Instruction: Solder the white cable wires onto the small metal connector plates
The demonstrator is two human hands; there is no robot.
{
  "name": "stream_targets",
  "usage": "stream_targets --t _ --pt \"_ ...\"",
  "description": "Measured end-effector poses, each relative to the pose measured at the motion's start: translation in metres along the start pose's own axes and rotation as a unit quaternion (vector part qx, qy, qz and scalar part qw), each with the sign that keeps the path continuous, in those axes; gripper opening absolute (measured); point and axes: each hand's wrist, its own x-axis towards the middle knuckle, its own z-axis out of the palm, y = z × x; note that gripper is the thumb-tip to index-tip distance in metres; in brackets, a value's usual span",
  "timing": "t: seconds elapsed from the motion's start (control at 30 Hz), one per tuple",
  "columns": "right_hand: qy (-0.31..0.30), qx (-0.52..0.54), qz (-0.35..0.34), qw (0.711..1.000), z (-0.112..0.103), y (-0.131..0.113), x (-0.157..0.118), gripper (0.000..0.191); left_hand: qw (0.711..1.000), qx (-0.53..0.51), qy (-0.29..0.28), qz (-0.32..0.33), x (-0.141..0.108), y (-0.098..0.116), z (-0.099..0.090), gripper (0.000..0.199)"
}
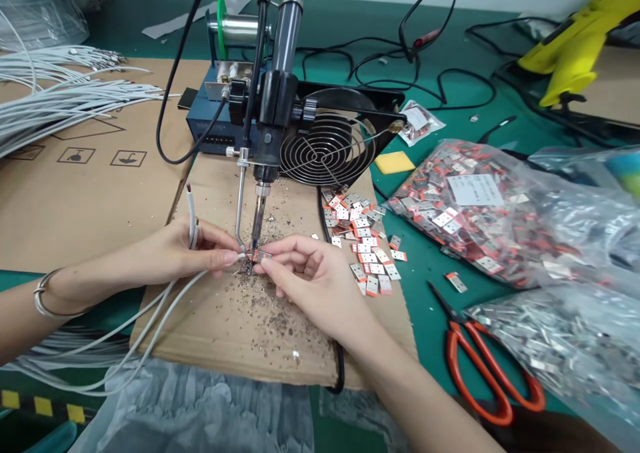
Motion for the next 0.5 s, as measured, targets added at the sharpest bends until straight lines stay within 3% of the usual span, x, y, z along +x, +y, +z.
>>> stream_targets --t 0.5 --pt "-0.019 -0.022 -0.036 0.999 -0.0043 0.0032 0.0008 0.011 1.000 -0.006 0.011 0.006 -0.0005 -0.0022 0.0013 0.022"
